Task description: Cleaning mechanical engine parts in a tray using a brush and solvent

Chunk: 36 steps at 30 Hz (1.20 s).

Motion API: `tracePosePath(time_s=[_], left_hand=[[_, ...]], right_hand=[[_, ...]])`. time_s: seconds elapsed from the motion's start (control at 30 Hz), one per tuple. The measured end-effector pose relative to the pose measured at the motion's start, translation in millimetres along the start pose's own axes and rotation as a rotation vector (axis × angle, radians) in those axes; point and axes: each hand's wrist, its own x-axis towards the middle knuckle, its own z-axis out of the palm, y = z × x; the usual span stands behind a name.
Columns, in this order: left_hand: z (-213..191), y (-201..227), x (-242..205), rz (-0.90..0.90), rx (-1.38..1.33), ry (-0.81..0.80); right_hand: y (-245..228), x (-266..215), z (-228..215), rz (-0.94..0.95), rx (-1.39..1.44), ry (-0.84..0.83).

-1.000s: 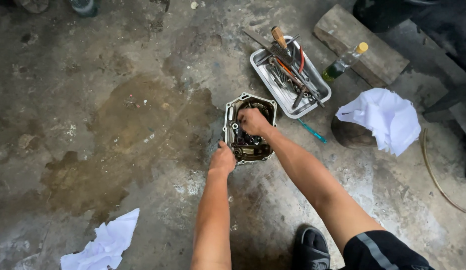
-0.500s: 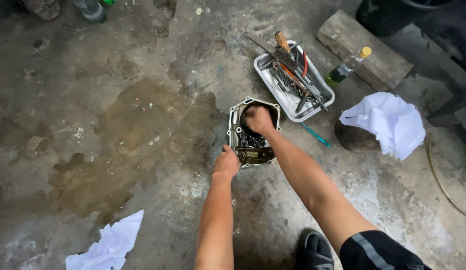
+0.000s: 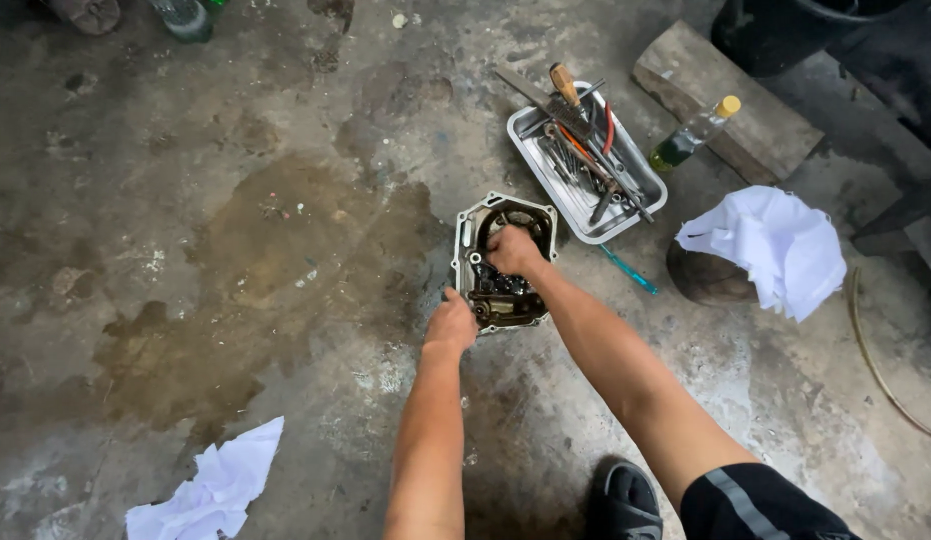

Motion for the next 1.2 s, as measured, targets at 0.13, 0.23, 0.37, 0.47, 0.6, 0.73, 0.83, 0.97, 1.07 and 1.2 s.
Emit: tracePosePath(time_s=[0.13,0.23,0.37,0.47,0.6,0.73,0.83,0.97,1.07,1.2], left_hand=[[-6.1,6.4,-12.7,-0.026,-0.017,-0.012],[-1.8,2.4,1.4,-0.026,-0.048,0.007],[-21.8,22.1,-32.0,-0.009,-0.006,0.031],[-31.2,30.5,-41.1,-0.010,0.020,0.034],[-41.2,38.9,-44.0,0.026,-0.056,0.032],[-26.2,33.7,-21.5,0.007,0.007,0.026],[-24.6,30.4,-17.4,0.017,-0.055,0.044],[-27.5,38.5,-33.0,0.000,-0.056,0.021],[-33.3,41.3,-30.0,-0.001,-0.056,0.033],[-17.1,32.6,-20.3,-0.032,-0.012,0.012]], right_hand=[[-24.3,-11.5,-31.5,0.135,0.247,0.034],[-12.3,-18.4,-25.7,-0.042,0.316,0.114],[-28.9,-38.7,-49.7,-0.119,0.279,0.088],[-29.4,-54.1,-46.1,-0.191,0.293,0.147],[-24.0,-57.5,-44.5,-0.314,0.167,0.195],[-30.5,-56.2,-45.8,-0.325,0.233,0.184],[-18.1,-47.3,-28.9,-0.258,0.136,0.113],[-39.0,-61.4,-37.3,0.018,0.215,0.166],[-50.7,-61.7,-39.3,0.114,0.322,0.209],[-52.1,-59.1,-13.4,0.258,0.195,0.049]])
